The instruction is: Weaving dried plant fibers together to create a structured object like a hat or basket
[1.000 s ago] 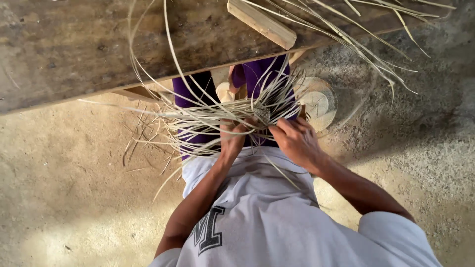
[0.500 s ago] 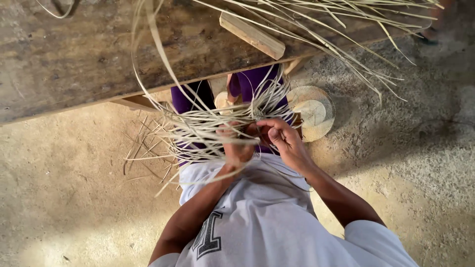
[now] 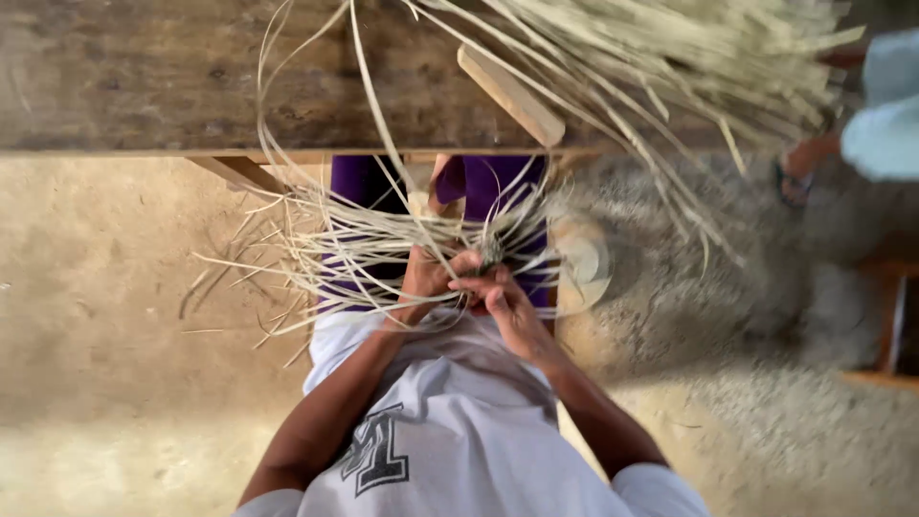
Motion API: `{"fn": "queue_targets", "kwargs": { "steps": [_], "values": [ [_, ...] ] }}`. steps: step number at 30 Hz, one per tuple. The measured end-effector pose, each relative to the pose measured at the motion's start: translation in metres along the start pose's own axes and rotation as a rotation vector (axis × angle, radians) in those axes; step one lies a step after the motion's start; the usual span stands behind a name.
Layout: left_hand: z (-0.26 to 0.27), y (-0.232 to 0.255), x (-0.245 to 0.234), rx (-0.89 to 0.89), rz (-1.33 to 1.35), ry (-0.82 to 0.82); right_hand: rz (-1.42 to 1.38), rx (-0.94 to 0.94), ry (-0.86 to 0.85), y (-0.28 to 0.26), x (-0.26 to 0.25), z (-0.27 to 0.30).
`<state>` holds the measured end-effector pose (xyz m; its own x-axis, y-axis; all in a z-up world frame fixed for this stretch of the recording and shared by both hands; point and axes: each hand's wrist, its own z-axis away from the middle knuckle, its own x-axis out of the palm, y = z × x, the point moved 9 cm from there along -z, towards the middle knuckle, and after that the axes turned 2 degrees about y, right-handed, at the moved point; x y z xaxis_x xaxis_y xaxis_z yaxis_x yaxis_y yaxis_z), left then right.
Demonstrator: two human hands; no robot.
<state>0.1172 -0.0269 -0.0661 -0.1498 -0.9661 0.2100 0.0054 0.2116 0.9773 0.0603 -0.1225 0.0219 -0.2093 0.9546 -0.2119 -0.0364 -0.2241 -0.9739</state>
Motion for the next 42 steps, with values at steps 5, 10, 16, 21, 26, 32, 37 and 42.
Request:
{"fn": "queue_targets", "kwargs": {
  "steps": [5, 10, 16, 21, 26, 32, 37, 42],
  "values": [
    [-0.011, 0.026, -0.002, 0.055, -0.09, 0.104, 0.075, 0.004, -0.08, 0.031, -0.002, 0.0],
    [-0.021, 0.05, -0.007, 0.062, -0.219, 0.142, 0.023, 0.195, -0.121, 0.028, 0.003, 0.002],
    [-0.029, 0.066, -0.009, 0.026, -0.386, 0.16, 0.181, 0.168, -0.15, 0.027, 0.008, -0.002],
    [-0.021, 0.083, -0.011, 0.003, -0.562, 0.165, 0.356, 0.293, -0.009, 0.037, 0.003, 0.001],
    [-0.008, 0.143, -0.036, 0.131, -0.484, 0.433, 0.513, 0.268, 0.04, 0.06, -0.009, 0.016],
    [-0.021, 0.136, -0.079, 0.316, -0.526, 0.71, 0.564, 0.252, 0.069, 0.077, -0.03, 0.038],
    [-0.023, 0.137, -0.099, 0.305, -0.572, 0.768, 0.508, 0.327, 0.059, 0.082, -0.062, 0.072],
    [-0.033, 0.117, -0.12, 0.332, -0.467, 0.678, 0.477, 0.606, 0.09, 0.113, -0.097, 0.118]
  ]
}}
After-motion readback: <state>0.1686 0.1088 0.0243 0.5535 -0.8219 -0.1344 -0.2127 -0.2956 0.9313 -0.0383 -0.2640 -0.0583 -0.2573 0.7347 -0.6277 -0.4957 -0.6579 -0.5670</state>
